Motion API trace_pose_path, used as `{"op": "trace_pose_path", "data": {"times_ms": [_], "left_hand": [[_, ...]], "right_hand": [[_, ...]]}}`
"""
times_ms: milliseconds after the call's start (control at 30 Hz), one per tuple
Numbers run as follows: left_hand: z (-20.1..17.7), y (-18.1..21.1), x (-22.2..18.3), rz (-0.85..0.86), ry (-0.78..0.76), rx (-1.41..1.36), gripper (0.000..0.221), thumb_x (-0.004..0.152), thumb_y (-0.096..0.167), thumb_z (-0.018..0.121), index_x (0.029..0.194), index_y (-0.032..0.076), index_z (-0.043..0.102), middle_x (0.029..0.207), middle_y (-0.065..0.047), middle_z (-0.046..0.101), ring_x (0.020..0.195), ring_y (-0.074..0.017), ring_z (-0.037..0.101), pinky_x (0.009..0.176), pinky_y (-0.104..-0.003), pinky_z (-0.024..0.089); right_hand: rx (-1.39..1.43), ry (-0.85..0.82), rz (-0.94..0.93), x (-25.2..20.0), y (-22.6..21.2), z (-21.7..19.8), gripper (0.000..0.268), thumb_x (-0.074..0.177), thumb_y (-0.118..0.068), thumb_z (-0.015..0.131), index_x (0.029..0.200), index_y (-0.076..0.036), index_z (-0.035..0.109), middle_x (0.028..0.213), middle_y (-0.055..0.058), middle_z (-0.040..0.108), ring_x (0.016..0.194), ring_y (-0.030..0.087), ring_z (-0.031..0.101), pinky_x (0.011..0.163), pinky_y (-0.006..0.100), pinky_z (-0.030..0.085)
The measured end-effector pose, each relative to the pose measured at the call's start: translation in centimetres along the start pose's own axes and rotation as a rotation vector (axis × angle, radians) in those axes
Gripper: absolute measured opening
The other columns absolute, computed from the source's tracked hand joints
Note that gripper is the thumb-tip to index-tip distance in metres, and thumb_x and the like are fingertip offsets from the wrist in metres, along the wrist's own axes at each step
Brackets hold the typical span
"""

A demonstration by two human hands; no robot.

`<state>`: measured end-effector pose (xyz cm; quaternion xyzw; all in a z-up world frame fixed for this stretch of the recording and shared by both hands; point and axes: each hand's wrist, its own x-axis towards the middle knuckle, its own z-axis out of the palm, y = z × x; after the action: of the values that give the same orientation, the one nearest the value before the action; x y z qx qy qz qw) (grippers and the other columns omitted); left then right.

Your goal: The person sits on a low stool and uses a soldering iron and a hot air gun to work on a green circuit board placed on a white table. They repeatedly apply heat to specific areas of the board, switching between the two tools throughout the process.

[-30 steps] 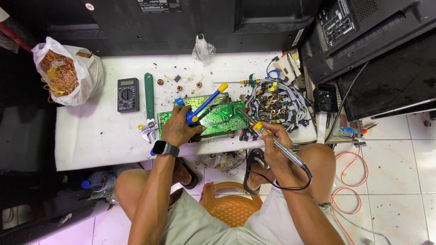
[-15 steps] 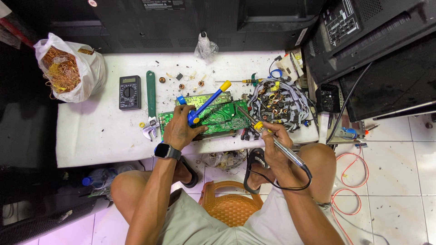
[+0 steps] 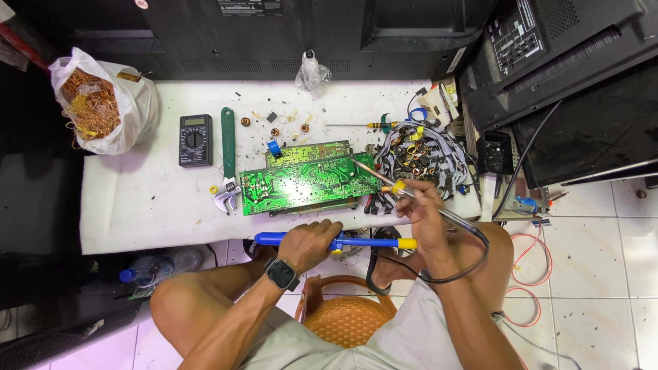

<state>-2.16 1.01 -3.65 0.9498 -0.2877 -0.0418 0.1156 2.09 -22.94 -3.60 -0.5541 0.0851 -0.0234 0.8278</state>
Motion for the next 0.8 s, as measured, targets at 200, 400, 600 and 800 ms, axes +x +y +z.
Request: {"op": "trace_pose_path", "data": {"times_ms": [200,400,600,800], "left_hand": [[-0.1,-0.4,0.2,0.05,0.085,0.125,0.042,0.066,0.023,0.066,0.103,0.018,0.047,0.075,0.001,0.056,0.064,-0.0179,0.062,0.056,-0.031,0.051],[0.0,-0.5,0.7,0.016,0.071,0.137,0.036,0.068,0.025,0.065,0.098,0.02,0.047,0.075,0.003,0.054,0.065,-0.0166,0.061,0.056,-0.03,0.05],[-0.2,0.5,0.6,0.022,0.103,0.129,0.029,0.072,0.022,0.059,0.098,0.021,0.047,0.075,0.002,0.053,0.064,-0.0174,0.062,0.055,-0.03,0.051],[-2.8,-0.1,2.1,0.057,0.187,0.211,0.022,0.078,0.023,0.049,0.1,0.023,0.049,0.074,0.003,0.053,0.062,-0.017,0.061,0.054,-0.03,0.05]], "right_hand": [[-0.019,-0.067,-0.005,0.3,1.1,-0.4,0.036,0.082,-0.025,0.05,0.109,0.0,0.051,0.063,0.01,0.054,0.066,0.019,0.06,0.053,0.024,0.052],[-0.045,-0.051,-0.06,0.5,0.3,-0.2,0.036,0.083,-0.023,0.049,0.11,0.001,0.051,0.064,0.011,0.054,0.067,0.019,0.061,0.055,0.023,0.052],[-0.079,-0.089,-0.023,-0.7,-0.1,1.9,0.036,0.082,-0.022,0.051,0.109,0.002,0.052,0.064,0.012,0.054,0.066,0.018,0.06,0.054,0.023,0.053],[-0.081,-0.049,-0.008,-1.0,-0.9,4.3,0.035,0.083,-0.023,0.049,0.109,0.0,0.052,0.066,0.009,0.052,0.068,0.017,0.06,0.059,0.024,0.053]]}}
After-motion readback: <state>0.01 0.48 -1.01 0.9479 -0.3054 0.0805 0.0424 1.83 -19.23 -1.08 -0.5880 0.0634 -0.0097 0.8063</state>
